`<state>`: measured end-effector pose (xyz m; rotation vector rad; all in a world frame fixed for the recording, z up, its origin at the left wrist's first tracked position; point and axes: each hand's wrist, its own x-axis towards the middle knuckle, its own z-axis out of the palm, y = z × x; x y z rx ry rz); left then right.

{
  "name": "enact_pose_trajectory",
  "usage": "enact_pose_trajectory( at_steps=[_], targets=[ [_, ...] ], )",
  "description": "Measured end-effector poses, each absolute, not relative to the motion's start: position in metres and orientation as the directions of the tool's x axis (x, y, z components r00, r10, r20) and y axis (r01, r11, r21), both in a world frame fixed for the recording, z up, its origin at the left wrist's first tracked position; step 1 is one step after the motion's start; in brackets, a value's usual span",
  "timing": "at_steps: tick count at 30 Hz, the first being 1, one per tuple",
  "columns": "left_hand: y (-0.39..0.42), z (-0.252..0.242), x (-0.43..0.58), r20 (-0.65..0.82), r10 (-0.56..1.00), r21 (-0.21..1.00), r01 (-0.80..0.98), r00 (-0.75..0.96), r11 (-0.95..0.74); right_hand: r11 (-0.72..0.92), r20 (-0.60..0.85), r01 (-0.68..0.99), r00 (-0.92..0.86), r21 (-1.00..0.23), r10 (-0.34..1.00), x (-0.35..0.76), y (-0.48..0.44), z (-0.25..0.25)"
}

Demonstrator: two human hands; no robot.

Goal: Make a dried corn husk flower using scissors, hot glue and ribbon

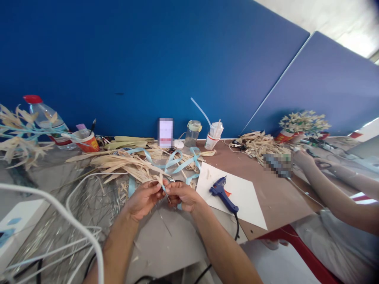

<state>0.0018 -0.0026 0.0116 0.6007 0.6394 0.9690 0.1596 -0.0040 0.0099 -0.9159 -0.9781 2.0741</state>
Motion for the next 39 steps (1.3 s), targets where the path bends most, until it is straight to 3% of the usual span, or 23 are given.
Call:
enact_pose_trajectory(
  at_steps=[4, 6, 9, 12, 15, 18, 21, 27, 35, 39],
  targets=[
    [-0.002, 0.009, 0.004, -0.274, 0.908, 0.697, -0.585, 0.316, 0.414, -0.299, -0.271, -0.122, -0.205, -0.946, 0.941, 0.152, -0.004, 0.007],
    [-0.002, 0.008, 0.006, -0.294, 0.911, 0.697, -0.588, 0.289, 0.411, -0.17, -0.171, 0.021, -0.03, -0.985, 0.985, 0.149, -0.005, 0.008],
    [-0.002, 0.006, 0.011, -0.289, 0.92, 0.741, -0.547, 0.264, 0.39, -0.019, -0.007, 0.213, 0.057, -0.977, 0.998, 0.146, -0.008, 0.013],
    [-0.001, 0.004, 0.014, -0.261, 0.949, 0.799, -0.512, 0.175, 0.314, -0.002, 0.007, 0.228, 0.041, -0.974, 0.999, 0.144, -0.011, 0.017],
    [0.0, 0.006, 0.012, -0.284, 0.942, 0.763, -0.552, 0.181, 0.336, -0.157, -0.157, 0.003, -0.072, -0.988, 0.985, 0.144, -0.011, 0.018],
    [0.0, 0.01, 0.007, -0.274, 0.916, 0.707, -0.584, 0.293, 0.399, -0.322, -0.268, -0.242, -0.231, -0.915, 0.935, 0.149, -0.008, 0.017],
    [-0.001, 0.012, 0.003, -0.248, 0.898, 0.701, -0.572, 0.364, 0.426, -0.408, -0.306, -0.335, -0.318, -0.849, 0.897, 0.152, -0.007, 0.016],
    [-0.002, 0.011, 0.003, -0.257, 0.912, 0.787, -0.478, 0.319, 0.389, -0.353, -0.286, -0.317, -0.239, -0.88, 0.928, 0.148, -0.007, 0.013],
    [0.001, 0.002, 0.005, -0.201, 0.952, 0.926, -0.273, 0.231, 0.261, -0.277, -0.251, -0.142, -0.175, -0.95, 0.952, 0.147, -0.007, 0.007],
    [0.002, -0.001, 0.006, -0.231, 0.944, 0.919, -0.265, 0.235, 0.291, -0.266, -0.25, -0.076, -0.18, -0.961, 0.951, 0.147, -0.01, 0.009]
  ],
)
